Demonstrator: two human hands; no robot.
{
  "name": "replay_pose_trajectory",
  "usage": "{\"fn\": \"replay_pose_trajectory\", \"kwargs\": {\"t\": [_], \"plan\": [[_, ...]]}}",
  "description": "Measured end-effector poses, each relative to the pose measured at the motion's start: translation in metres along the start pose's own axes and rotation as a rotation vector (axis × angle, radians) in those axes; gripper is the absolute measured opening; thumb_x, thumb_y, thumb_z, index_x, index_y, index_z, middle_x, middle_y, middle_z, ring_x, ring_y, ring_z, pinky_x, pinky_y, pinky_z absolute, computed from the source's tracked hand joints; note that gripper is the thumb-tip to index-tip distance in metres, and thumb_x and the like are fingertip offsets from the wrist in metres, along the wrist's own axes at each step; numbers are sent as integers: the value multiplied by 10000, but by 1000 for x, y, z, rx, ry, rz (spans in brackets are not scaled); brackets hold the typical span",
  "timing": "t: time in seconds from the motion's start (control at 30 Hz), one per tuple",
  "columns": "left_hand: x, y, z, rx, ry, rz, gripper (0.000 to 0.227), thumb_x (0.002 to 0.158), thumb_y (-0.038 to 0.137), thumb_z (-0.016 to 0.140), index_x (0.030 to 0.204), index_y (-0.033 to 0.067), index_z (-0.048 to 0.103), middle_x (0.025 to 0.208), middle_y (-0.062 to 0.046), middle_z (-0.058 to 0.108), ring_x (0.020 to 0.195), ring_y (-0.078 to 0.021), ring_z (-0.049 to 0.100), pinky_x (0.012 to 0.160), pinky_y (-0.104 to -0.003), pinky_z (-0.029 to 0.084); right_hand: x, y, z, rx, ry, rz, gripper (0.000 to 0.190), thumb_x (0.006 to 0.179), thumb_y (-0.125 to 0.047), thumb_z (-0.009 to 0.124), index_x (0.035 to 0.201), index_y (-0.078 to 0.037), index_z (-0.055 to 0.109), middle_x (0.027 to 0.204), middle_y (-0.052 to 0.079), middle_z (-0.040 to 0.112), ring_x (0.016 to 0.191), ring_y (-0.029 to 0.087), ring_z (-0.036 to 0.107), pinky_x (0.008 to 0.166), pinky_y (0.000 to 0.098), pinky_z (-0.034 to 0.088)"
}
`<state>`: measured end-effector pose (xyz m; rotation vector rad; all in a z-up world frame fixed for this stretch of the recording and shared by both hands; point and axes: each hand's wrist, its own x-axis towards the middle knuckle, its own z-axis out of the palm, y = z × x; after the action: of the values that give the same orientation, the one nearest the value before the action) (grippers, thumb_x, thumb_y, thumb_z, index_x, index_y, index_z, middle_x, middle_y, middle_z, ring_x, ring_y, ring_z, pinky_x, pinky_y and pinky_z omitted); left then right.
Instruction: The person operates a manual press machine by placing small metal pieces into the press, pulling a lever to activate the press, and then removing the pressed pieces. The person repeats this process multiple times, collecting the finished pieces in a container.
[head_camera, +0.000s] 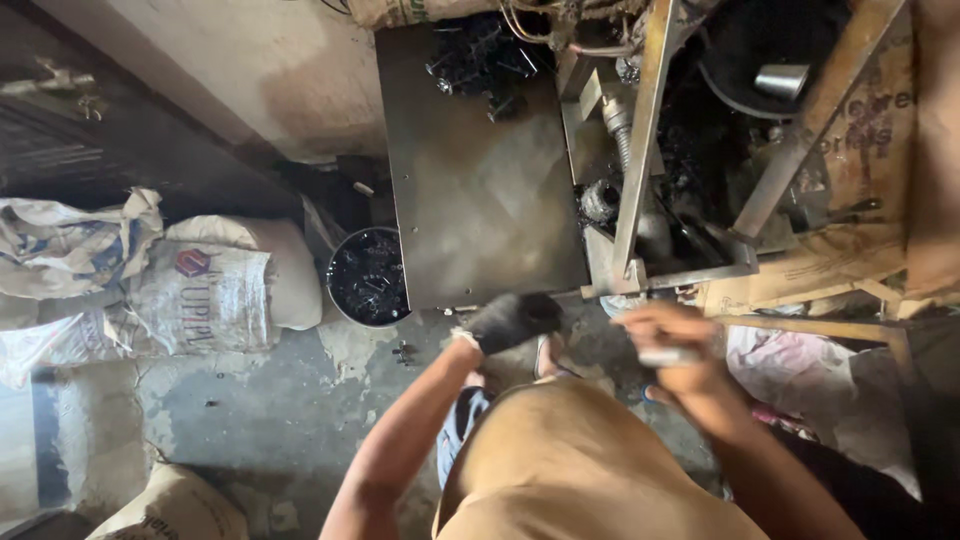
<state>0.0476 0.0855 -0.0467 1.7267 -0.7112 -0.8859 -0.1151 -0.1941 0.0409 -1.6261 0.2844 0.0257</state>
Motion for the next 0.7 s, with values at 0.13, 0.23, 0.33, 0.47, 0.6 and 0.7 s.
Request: {"fn": "replay_pose_trajectory", "kwargs": {"t": [0.13,0.23,0.33,0.47,0.6,0.7], "plan": [[-30,24,-46,-39,373,32,302,921,248,725,1169,75,723,1057,-106,780,935,-176,744,844,-320,576,56,13,115,-973,-411,-317,299,899,-349,699,1078,-116,754,908,86,755,764,288,721,683,401,553],[-42,23,-51,-146,408,37,244,934,194,724,1141,65,728,1010,-90,780,901,-136,714,833,-305,577,71,69,135,-1158,-398,-368,367,947,-419,620,1100,-117,763,974,114,756,848,310,708,787,446,541],[-52,14,-45,-189,442,92,238,908,163,747,1121,57,747,989,-91,786,885,-122,679,822,-311,570,65,137,93,-1104,-312,-7,317,901,-327,589,1062,-135,783,1056,101,738,992,311,677,879,448,520],[-59,6,-44,-132,414,111,213,909,152,743,1101,62,760,987,-86,785,893,-122,710,827,-304,570,45,161,-31,-630,342,574,286,958,-391,572,1003,-143,706,919,59,669,849,255,633,787,419,522],[-63,6,-50,-115,379,96,209,909,152,737,1099,67,759,985,-89,779,877,-141,719,809,-306,569,46,95,-165,627,990,289,321,1016,-456,556,945,-151,629,782,17,599,706,198,590,695,391,525],[-61,5,-53,-113,353,99,211,908,147,740,1098,54,751,997,-98,771,899,-159,720,824,-312,569,52,47,-218,947,848,-9,382,1058,-504,543,901,-158,572,679,-14,546,599,156,557,627,369,527]]}}
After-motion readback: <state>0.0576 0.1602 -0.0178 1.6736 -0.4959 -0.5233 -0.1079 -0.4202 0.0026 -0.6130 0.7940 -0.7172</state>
